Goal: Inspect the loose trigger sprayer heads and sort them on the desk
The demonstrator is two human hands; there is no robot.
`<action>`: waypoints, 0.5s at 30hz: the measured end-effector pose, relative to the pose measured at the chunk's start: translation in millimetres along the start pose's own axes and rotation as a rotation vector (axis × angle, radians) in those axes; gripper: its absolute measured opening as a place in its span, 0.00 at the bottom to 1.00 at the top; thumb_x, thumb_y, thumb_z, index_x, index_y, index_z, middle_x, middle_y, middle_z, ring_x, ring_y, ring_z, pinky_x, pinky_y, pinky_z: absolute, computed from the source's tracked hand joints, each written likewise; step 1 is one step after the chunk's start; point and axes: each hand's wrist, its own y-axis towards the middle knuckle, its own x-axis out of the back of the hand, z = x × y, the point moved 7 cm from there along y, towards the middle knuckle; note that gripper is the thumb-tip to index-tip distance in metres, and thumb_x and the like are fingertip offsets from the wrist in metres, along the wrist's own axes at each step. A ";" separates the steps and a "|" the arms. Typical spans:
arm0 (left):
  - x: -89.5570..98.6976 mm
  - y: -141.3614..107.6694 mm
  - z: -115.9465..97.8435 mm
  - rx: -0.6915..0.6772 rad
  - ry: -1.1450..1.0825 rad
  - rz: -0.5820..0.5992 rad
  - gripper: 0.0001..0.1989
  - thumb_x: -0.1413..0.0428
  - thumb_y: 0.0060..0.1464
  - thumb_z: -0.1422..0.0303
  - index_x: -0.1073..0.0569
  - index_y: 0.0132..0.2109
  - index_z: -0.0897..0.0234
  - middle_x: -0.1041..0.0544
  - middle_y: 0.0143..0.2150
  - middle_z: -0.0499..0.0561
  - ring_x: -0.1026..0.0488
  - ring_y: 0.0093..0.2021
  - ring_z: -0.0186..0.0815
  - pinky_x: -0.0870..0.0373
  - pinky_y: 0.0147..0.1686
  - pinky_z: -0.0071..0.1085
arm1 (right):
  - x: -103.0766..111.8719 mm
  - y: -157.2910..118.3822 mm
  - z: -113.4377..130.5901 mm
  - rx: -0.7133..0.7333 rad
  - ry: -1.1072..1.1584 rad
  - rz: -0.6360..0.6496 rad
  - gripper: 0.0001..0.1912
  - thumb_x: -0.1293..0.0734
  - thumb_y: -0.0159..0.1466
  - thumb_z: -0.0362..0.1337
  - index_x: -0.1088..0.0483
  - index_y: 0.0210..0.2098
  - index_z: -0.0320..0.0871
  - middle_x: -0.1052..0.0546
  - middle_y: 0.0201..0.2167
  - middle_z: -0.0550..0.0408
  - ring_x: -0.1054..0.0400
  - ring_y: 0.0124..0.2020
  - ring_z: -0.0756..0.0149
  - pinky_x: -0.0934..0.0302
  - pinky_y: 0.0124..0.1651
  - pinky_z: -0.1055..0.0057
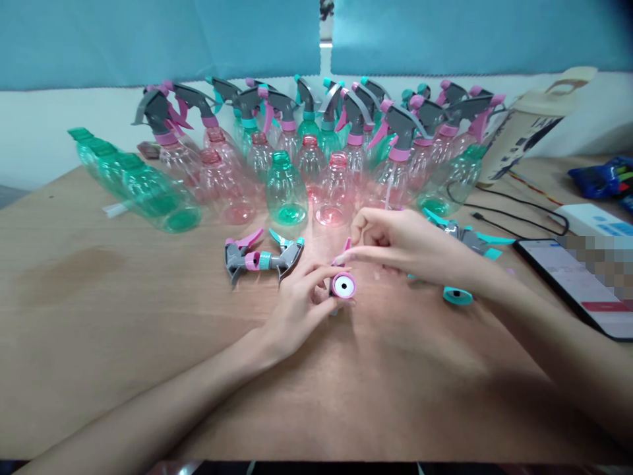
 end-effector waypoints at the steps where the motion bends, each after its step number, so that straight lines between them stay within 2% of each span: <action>1: 0.1 0.1 -0.3 0.000 -0.005 -0.004 0.14 0.38 0.49 0.73 0.26 0.45 0.60 0.28 0.40 0.48 0.31 0.32 0.29 0.33 0.27 0.23 | 5.4 -1.1 1.6 0.008 -0.009 -0.028 0.12 0.35 0.62 0.45 0.37 0.31 0.43 0.32 0.19 0.64 0.41 0.17 0.75 0.51 0.21 0.76; 3: 0.1 0.1 -0.3 0.006 -0.013 -0.009 0.15 0.38 0.49 0.74 0.27 0.45 0.60 0.28 0.40 0.48 0.32 0.31 0.28 0.33 0.26 0.23 | 11.3 -3.3 4.3 0.017 -0.042 -0.030 0.11 0.35 0.61 0.44 0.35 0.31 0.43 0.30 0.22 0.61 0.38 0.22 0.73 0.49 0.23 0.75; 7: -0.4 -0.4 0.2 0.011 -0.022 -0.008 0.16 0.38 0.49 0.73 0.27 0.46 0.59 0.29 0.38 0.47 0.33 0.29 0.27 0.35 0.25 0.22 | 5.0 -5.9 12.3 0.094 -0.064 0.079 0.07 0.33 0.60 0.40 0.32 0.33 0.43 0.25 0.29 0.59 0.33 0.28 0.71 0.43 0.29 0.75; 10: -0.7 -0.5 0.9 0.015 -0.025 -0.003 0.15 0.38 0.48 0.73 0.27 0.44 0.60 0.30 0.38 0.46 0.34 0.28 0.26 0.36 0.24 0.22 | -5.6 -6.7 17.3 0.173 -0.059 0.134 0.06 0.33 0.59 0.38 0.32 0.35 0.44 0.25 0.29 0.60 0.32 0.27 0.72 0.43 0.28 0.76; 15: -0.6 -1.2 -3.1 0.017 -0.002 0.016 0.07 0.38 0.49 0.72 0.26 0.38 0.63 0.32 0.37 0.46 0.36 0.28 0.27 0.38 0.23 0.23 | -14.9 -9.2 22.2 0.231 -0.105 0.162 0.07 0.33 0.59 0.33 0.32 0.38 0.43 0.25 0.30 0.61 0.34 0.27 0.74 0.44 0.28 0.77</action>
